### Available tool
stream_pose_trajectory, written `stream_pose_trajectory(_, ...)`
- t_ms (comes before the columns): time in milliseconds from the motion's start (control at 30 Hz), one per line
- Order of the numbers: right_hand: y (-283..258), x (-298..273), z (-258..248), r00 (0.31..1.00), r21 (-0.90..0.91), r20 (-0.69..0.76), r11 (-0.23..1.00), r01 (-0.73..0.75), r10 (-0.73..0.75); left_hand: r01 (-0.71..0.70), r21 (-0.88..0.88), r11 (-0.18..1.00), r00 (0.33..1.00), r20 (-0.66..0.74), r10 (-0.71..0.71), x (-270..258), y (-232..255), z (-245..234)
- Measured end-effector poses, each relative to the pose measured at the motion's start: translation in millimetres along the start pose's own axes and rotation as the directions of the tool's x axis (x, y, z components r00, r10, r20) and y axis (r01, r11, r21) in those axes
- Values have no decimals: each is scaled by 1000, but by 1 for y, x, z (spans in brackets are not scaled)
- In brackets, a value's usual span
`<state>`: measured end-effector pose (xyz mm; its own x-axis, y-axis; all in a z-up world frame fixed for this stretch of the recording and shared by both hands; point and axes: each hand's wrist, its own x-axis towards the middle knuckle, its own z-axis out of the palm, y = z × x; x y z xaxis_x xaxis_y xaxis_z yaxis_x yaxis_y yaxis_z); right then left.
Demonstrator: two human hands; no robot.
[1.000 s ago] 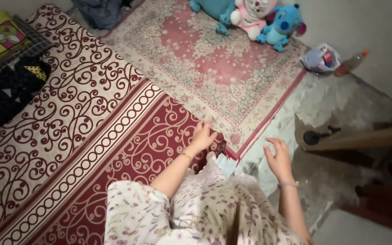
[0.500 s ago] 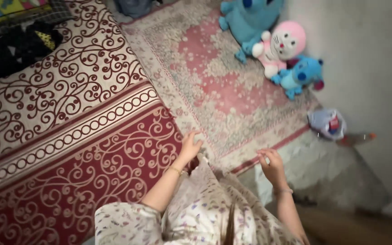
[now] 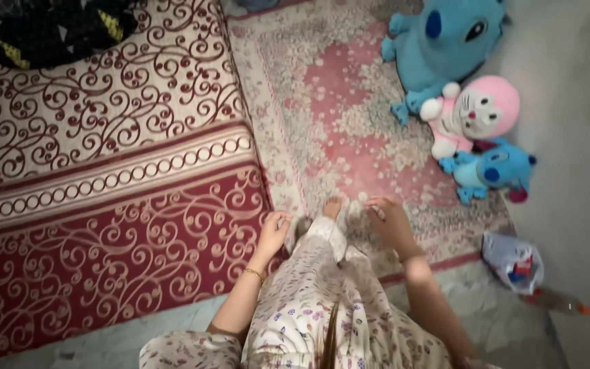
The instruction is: The person opens a mirrored wardrobe, retrieves a green bottle, an orange bottle, and a small red tube, then places them on a nearby table. They return to the wardrobe, take out an orange comb, and later retrieve the red tube again before closing the wardrobe.
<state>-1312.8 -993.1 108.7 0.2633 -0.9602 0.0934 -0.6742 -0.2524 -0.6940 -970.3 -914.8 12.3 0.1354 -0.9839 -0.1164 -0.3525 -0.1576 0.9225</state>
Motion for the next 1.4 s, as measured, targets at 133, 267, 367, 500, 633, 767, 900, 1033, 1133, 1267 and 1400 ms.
stream_pose_trajectory(133, 51, 72, -9, 999, 37, 7, 998, -52, 52, -32, 21, 999, 999, -39, 32, 102, 6, 24)
stream_pose_trajectory(267, 92, 156, -45, 995, 33, -78, 998, -54, 56, -120, 62, 991, 993, -9, 121, 221, 75, 40)
stream_pose_trajectory(367, 108, 212, -74, 972, 68, -127, 979, -191, 199, -200, 103, 974, 980, 23, 198, 313, 144, 45)
stream_pose_trajectory(500, 128, 272, -92, 930, 190, -256, 957, -220, 265, -267, 138, 954, 964, 37, 265, 395, 223, 56)
stream_pose_trajectory(633, 184, 350, -95, 944, 306, -225, 937, -168, 243, -379, 133, 916, 924, 7, 381, 472, 242, 76)
stream_pose_trajectory(767, 238, 455, -115, 959, 212, -232, 971, -112, 161, -310, 167, 936, 943, -70, 325, 547, 224, 98)
stream_pose_trajectory(900, 261, 603, -158, 959, 51, -279, 996, 67, -50, -150, 136, 979, 977, -134, 168, 629, 234, 105)
stream_pose_trajectory(1033, 257, 730, -184, 952, 79, -231, 971, 224, -201, -261, 191, 946, 915, -263, 305, 686, 234, 103)
stream_pose_trajectory(1133, 230, 817, -199, 951, 153, -219, 955, 254, -218, -241, 208, 948, 893, -334, 300, 722, 229, 100)
stream_pose_trajectory(1267, 200, 933, -214, 963, 189, -224, 963, 191, -147, 175, 22, 984, 940, -300, -160, 779, 214, 94)
stream_pose_trajectory(1400, 182, 1057, -232, 953, 317, -248, 915, 248, -172, -14, 123, 992, 918, -391, 61, 881, 199, 84)
